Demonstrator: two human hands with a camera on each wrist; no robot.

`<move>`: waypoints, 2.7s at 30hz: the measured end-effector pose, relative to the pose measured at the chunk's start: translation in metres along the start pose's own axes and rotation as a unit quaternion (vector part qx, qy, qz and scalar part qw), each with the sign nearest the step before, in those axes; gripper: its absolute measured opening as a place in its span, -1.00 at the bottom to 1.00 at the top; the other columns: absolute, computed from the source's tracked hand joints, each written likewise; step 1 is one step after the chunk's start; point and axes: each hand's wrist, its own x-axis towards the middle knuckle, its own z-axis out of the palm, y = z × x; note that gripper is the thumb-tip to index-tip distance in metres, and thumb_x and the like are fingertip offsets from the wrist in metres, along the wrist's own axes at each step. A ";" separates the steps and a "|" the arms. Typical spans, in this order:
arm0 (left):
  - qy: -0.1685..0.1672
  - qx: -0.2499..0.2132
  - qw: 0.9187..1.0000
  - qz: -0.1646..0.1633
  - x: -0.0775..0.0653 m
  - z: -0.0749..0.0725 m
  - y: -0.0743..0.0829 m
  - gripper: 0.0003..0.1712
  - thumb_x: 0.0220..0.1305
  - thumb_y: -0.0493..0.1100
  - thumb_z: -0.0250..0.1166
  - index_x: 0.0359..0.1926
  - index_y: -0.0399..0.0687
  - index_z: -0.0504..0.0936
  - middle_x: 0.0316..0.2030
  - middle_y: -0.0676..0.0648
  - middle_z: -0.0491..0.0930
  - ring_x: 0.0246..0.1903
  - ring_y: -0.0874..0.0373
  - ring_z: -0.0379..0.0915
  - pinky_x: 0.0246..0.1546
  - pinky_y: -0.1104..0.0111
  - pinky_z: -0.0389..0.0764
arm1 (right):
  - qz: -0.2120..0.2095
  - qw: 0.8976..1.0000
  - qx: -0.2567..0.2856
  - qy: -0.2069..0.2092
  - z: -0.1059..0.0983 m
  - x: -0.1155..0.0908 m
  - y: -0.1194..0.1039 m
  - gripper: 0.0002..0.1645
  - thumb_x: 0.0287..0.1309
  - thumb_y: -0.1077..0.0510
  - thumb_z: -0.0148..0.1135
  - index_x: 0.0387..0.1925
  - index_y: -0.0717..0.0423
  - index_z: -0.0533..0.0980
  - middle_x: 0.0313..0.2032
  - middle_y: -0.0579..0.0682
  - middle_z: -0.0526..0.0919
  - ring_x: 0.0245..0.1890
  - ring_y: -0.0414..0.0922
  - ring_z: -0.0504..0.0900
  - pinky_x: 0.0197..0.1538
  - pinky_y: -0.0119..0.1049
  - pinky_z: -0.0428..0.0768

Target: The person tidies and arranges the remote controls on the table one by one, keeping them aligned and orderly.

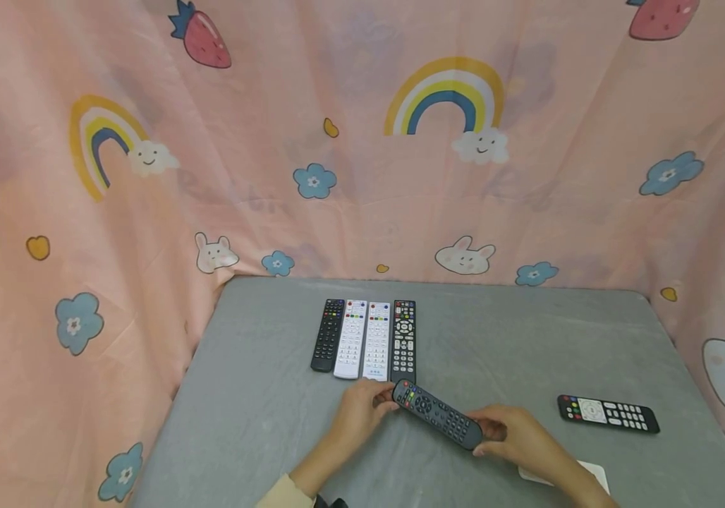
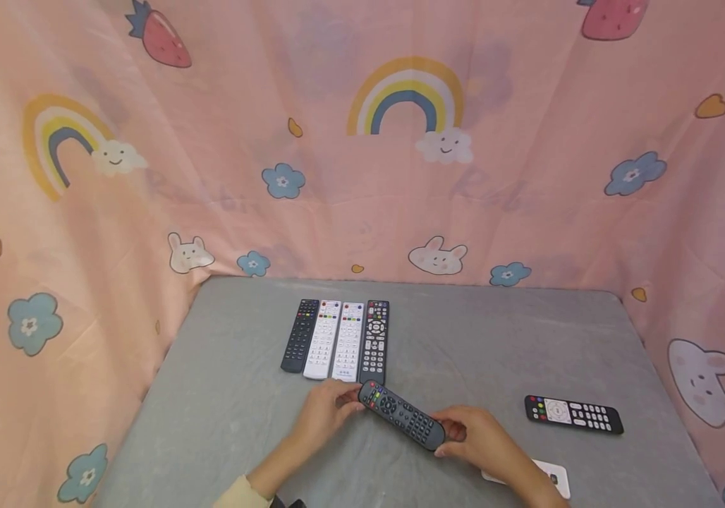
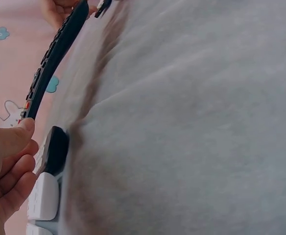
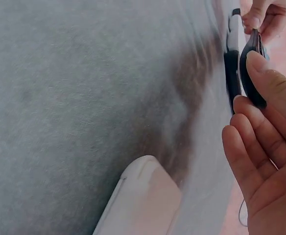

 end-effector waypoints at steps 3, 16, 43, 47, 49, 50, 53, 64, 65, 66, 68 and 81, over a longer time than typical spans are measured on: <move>-0.006 0.003 1.000 -0.003 0.006 -0.003 0.000 -0.62 -0.05 -0.13 0.54 -0.14 -0.07 0.75 -0.42 0.10 0.74 -0.41 0.34 0.52 -0.31 0.54 0.52 | 0.006 1.000 0.005 0.007 0.000 0.002 -0.002 -0.37 -0.20 0.00 0.59 -0.04 0.21 0.65 -0.39 -0.20 0.63 -0.42 -0.46 0.49 -0.40 -0.46 0.58; -0.018 -0.038 0.999 -0.008 0.030 -0.008 -0.005 -0.61 0.07 -0.18 0.47 -0.03 -0.15 0.72 -0.36 -0.01 0.76 -0.35 0.24 0.62 -0.27 0.56 0.62 | -0.007 0.999 -0.023 0.048 0.007 0.012 -0.005 -0.39 -0.21 -0.01 0.59 -0.10 0.23 0.66 -0.47 -0.20 0.66 -0.48 -0.52 0.48 -0.45 -0.46 0.57; -0.019 -0.152 0.987 -0.044 0.077 -0.012 -0.017 -0.66 0.15 -0.14 0.42 -0.03 -0.08 0.73 -0.25 -0.09 0.79 -0.33 0.20 0.72 -0.31 0.59 0.64 | 0.004 0.995 0.053 0.083 0.008 0.029 -0.011 -0.37 -0.09 0.11 0.53 0.06 0.25 0.59 -0.49 -0.14 0.72 -0.51 -0.45 0.62 -0.42 -0.43 0.65; -0.020 -0.168 0.984 -0.061 0.084 -0.011 -0.016 -0.68 0.18 -0.15 0.40 -0.02 -0.08 0.73 -0.19 -0.11 0.79 -0.28 0.16 0.74 -0.29 0.59 0.65 | 0.010 0.994 0.052 0.091 0.009 0.031 -0.012 -0.37 -0.08 0.11 0.53 0.07 0.25 0.59 -0.49 -0.15 0.73 -0.51 -0.44 0.62 -0.42 -0.42 0.65; -0.020 -0.175 0.982 -0.067 0.087 -0.010 -0.016 -0.69 0.20 -0.15 0.39 -0.02 -0.07 0.73 -0.17 -0.11 0.78 -0.26 0.16 0.74 -0.27 0.59 0.65 | 0.015 0.994 0.047 0.098 0.010 0.033 -0.012 -0.36 -0.08 0.11 0.53 0.09 0.23 0.58 -0.49 -0.18 0.72 -0.52 -0.45 0.61 -0.42 -0.43 0.64; -0.021 -0.180 0.981 -0.070 0.088 -0.010 -0.016 -0.68 0.21 -0.15 0.38 0.00 -0.08 0.73 -0.15 -0.11 0.78 -0.24 0.15 0.74 -0.27 0.59 0.65 | 0.017 0.994 0.045 0.102 0.011 0.034 -0.013 -0.35 -0.08 0.11 0.53 0.10 0.22 0.58 -0.50 -0.20 0.71 -0.52 -0.45 0.61 -0.42 -0.43 0.64; -0.020 -0.187 0.979 -0.073 0.093 -0.008 -0.016 -0.68 0.23 -0.14 0.37 0.01 -0.08 0.72 -0.12 -0.11 0.77 -0.24 0.15 0.74 -0.26 0.59 0.65 | 0.016 0.993 0.031 0.113 0.012 0.036 -0.013 -0.31 -0.10 0.12 0.53 0.14 0.19 0.56 -0.50 -0.25 0.70 -0.52 -0.46 0.61 -0.41 -0.44 0.64; -0.024 -0.180 0.980 -0.081 0.113 -0.004 -0.013 -0.69 0.26 -0.16 0.35 0.02 -0.05 0.71 -0.06 -0.10 0.75 -0.22 0.18 0.73 -0.30 0.61 0.64 | 0.026 0.988 0.003 0.150 0.016 0.045 -0.018 -0.31 -0.12 0.08 0.54 0.10 0.23 0.58 -0.54 -0.22 0.70 -0.55 -0.47 0.59 -0.44 -0.45 0.62; -0.024 -0.181 0.980 -0.082 0.115 -0.003 -0.013 -0.70 0.26 -0.16 0.35 0.02 -0.06 0.71 -0.05 -0.10 0.75 -0.21 0.17 0.73 -0.29 0.61 0.64 | 0.030 0.988 0.000 0.153 0.016 0.046 -0.019 -0.31 -0.13 0.08 0.55 0.10 0.22 0.58 -0.54 -0.22 0.70 -0.55 -0.47 0.59 -0.44 -0.45 0.62; -0.022 -0.181 0.980 -0.084 0.116 -0.003 -0.013 -0.70 0.26 -0.17 0.35 0.02 -0.06 0.72 -0.06 -0.09 0.75 -0.21 0.17 0.73 -0.29 0.61 0.64 | 0.034 0.987 -0.002 0.155 0.016 0.046 -0.019 -0.30 -0.14 0.08 0.55 0.10 0.21 0.58 -0.54 -0.21 0.71 -0.55 -0.47 0.59 -0.44 -0.45 0.61; -0.021 -0.181 0.980 -0.085 0.120 -0.002 -0.012 -0.71 0.26 -0.18 0.35 0.01 -0.06 0.72 -0.08 -0.10 0.76 -0.22 0.17 0.73 -0.30 0.60 0.64 | 0.046 0.987 -0.004 0.156 0.017 0.048 -0.020 -0.29 -0.14 0.07 0.55 0.11 0.20 0.58 -0.53 -0.21 0.71 -0.55 -0.47 0.58 -0.44 -0.45 0.60; -0.034 -0.152 0.984 -0.082 0.142 0.007 -0.009 -0.68 0.36 -0.11 0.27 0.08 -0.06 0.68 0.01 -0.06 0.73 -0.11 0.15 0.72 -0.15 0.50 0.68 | 0.078 0.981 0.007 0.176 0.021 0.064 -0.018 -0.23 -0.14 0.12 0.56 0.17 0.27 0.52 -0.56 -0.16 0.73 -0.60 -0.45 0.52 -0.48 -0.45 0.51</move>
